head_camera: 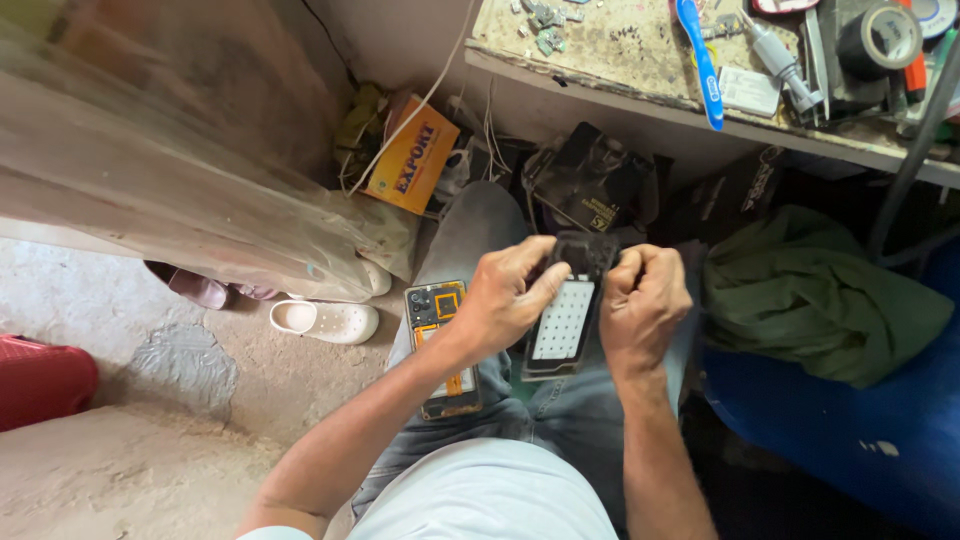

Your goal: The person sits on the floor and cleans the interior of a disassembled smartphone using a toothbrush and a small tool. They remove a white adhesive sheet from the phone's back cover and place it on the workbench.

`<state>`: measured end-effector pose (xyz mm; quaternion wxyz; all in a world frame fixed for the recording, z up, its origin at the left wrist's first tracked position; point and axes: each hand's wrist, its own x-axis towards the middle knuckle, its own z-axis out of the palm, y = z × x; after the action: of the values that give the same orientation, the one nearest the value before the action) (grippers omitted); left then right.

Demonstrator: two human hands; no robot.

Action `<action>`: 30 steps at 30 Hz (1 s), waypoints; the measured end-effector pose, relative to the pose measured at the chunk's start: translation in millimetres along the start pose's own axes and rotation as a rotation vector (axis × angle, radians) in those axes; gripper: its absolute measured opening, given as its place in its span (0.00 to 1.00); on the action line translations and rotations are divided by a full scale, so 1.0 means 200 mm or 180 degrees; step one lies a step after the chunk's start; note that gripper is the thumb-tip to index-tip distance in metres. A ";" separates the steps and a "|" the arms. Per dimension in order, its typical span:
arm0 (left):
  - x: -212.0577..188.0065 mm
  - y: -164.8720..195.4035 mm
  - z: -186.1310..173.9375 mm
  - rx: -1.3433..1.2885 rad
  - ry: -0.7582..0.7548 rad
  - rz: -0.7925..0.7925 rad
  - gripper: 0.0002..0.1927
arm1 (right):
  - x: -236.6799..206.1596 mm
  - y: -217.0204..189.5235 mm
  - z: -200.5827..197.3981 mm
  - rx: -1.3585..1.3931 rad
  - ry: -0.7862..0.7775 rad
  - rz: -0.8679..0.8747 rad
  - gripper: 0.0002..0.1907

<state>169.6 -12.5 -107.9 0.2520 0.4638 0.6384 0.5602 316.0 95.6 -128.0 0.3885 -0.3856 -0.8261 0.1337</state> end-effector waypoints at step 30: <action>-0.07 -0.15 0.03 -0.0469 -0.0017 -0.0917 0.15 | -0.13 -0.09 0.05 0.0176 -0.0949 -0.0587 0.04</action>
<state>170.8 -20.2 -140.7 0.3648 0.3493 0.6547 0.5624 309.0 64.5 -140.0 0.2827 -0.2733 -0.9024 0.1759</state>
